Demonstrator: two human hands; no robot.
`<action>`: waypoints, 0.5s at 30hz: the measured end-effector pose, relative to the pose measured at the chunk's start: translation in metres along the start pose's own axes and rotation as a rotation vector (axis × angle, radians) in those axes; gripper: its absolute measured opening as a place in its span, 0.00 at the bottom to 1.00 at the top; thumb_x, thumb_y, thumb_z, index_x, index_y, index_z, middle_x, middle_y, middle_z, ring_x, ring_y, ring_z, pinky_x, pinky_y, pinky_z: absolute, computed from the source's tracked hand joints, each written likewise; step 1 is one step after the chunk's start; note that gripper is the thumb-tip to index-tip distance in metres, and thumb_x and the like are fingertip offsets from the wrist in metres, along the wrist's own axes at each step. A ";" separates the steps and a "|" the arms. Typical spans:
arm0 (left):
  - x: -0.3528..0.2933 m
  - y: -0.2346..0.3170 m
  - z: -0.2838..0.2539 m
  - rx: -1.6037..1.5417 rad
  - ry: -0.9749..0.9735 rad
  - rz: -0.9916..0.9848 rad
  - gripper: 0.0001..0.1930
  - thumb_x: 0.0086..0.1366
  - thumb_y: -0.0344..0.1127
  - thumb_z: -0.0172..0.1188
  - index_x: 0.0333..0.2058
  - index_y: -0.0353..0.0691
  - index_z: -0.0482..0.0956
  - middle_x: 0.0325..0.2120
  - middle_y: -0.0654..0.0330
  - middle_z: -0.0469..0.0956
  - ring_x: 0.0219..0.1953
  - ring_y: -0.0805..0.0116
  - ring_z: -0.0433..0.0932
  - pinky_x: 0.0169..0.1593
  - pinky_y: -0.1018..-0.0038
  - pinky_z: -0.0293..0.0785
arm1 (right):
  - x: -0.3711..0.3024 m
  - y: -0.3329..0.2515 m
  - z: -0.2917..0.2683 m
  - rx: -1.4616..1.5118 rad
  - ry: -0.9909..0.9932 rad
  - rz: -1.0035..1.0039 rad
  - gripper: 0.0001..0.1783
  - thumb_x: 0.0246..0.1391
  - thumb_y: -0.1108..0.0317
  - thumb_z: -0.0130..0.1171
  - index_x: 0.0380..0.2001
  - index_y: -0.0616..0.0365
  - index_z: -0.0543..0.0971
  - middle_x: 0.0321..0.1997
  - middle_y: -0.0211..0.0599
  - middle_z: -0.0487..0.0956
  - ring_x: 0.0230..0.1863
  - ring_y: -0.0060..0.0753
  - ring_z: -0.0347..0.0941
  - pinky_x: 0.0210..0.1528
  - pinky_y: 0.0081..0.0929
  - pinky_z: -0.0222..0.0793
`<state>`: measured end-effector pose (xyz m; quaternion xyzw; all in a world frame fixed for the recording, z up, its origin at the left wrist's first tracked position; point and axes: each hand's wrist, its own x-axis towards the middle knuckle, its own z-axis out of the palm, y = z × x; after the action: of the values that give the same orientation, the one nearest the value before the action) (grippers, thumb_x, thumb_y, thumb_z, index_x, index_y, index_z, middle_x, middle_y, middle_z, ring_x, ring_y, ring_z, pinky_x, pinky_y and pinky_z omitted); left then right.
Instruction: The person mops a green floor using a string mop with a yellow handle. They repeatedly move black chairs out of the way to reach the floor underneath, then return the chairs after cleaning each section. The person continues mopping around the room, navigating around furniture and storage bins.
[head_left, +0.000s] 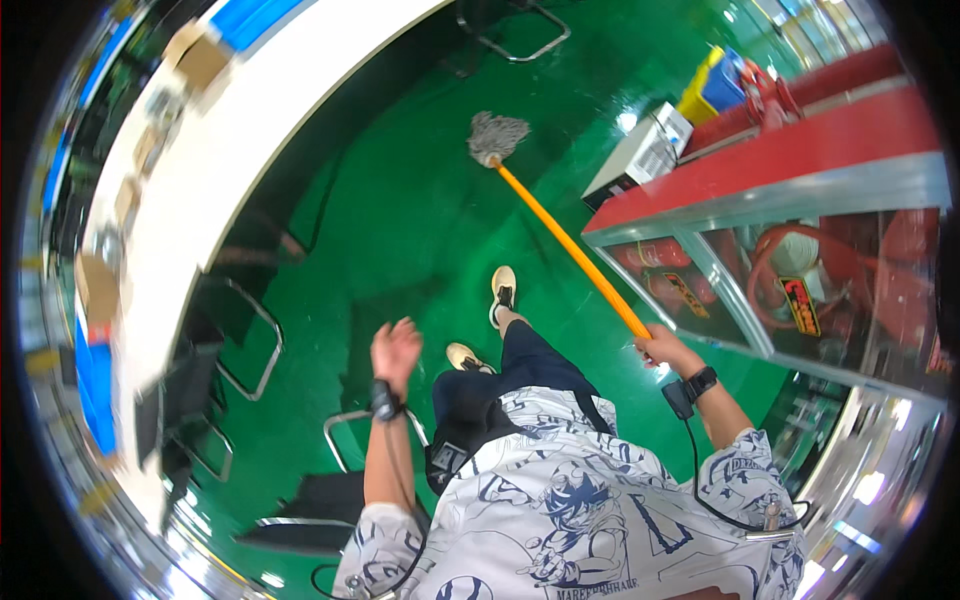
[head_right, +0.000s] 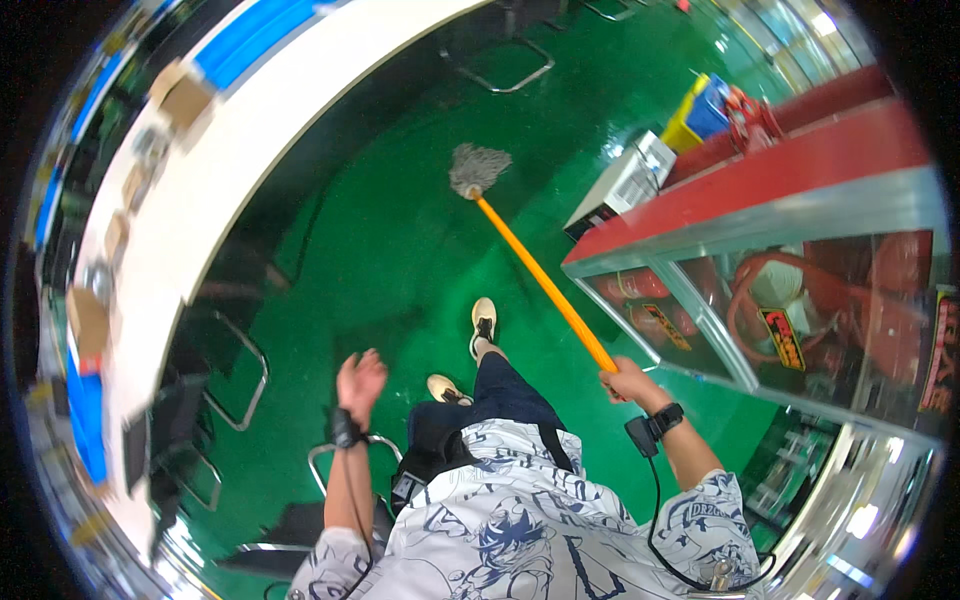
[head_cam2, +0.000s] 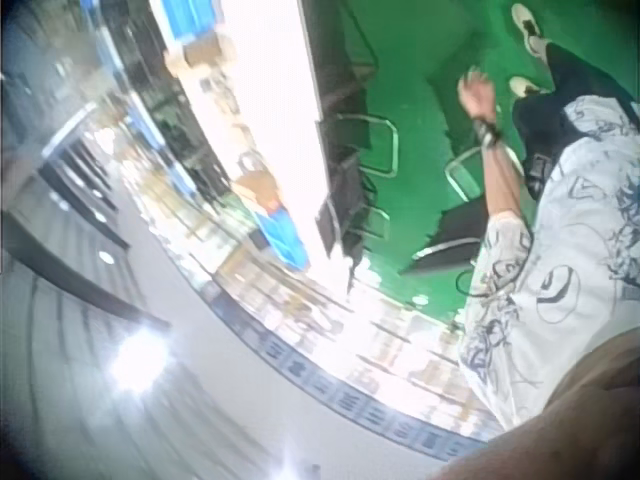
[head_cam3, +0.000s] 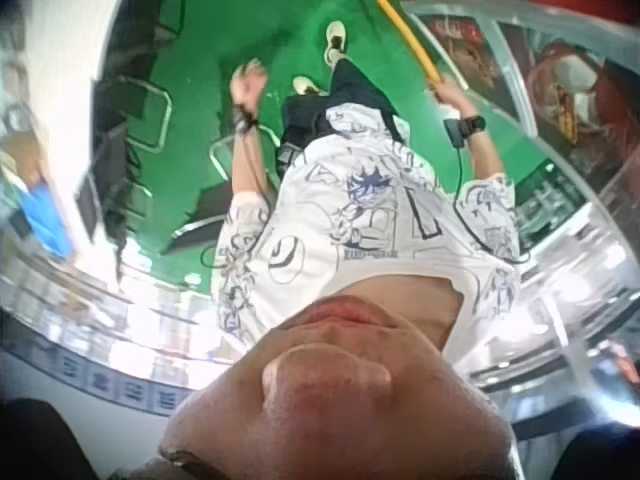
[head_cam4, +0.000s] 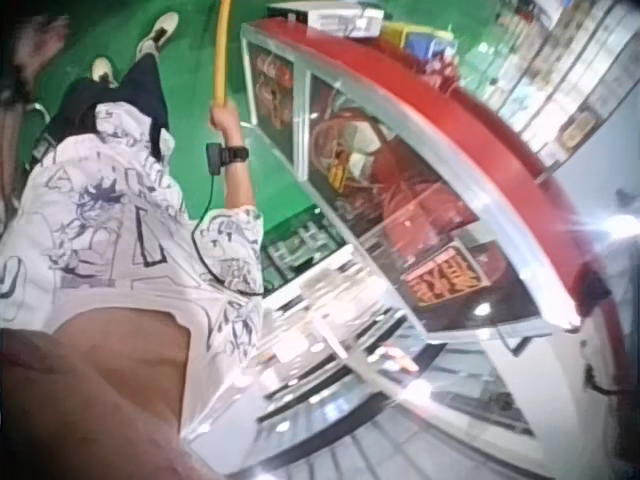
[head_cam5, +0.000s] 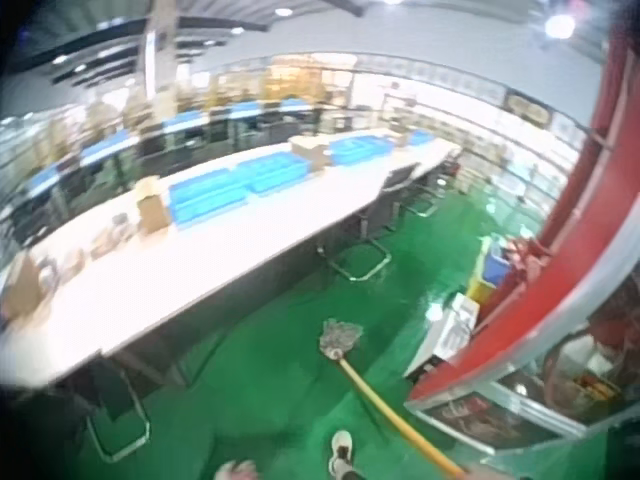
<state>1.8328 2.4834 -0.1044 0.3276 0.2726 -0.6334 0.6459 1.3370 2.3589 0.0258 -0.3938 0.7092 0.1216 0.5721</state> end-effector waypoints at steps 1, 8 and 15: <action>0.033 -0.024 0.043 0.219 0.019 -0.058 0.14 0.68 0.40 0.47 0.40 0.32 0.69 0.27 0.59 0.70 0.29 0.69 0.68 0.36 0.73 0.68 | 0.000 0.017 0.001 0.040 0.056 -0.005 0.12 0.57 0.63 0.55 0.24 0.58 0.70 0.15 0.29 0.69 0.12 0.22 0.66 0.12 0.22 0.59; 0.240 -0.157 0.197 1.261 -0.010 -0.286 0.10 0.62 0.38 0.54 0.31 0.35 0.74 0.22 0.57 0.76 0.19 0.65 0.75 0.20 0.71 0.70 | 0.010 0.016 0.008 -0.168 0.357 -0.235 0.20 0.47 0.55 0.65 0.29 0.65 0.78 0.26 0.57 0.77 0.32 0.63 0.74 0.34 0.47 0.70; 0.349 -0.271 0.183 1.690 -0.245 -0.673 0.24 0.59 0.49 0.64 0.43 0.38 0.69 0.20 0.57 0.73 0.17 0.63 0.73 0.26 0.67 0.76 | -0.008 -0.055 -0.056 -0.345 0.417 -0.088 0.16 0.47 0.59 0.65 0.32 0.59 0.75 0.23 0.51 0.76 0.27 0.58 0.74 0.28 0.47 0.69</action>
<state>1.5678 2.1244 -0.2767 0.5249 -0.2705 -0.8070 -0.0024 1.3357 2.2905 0.0659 -0.5324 0.7625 0.1318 0.3432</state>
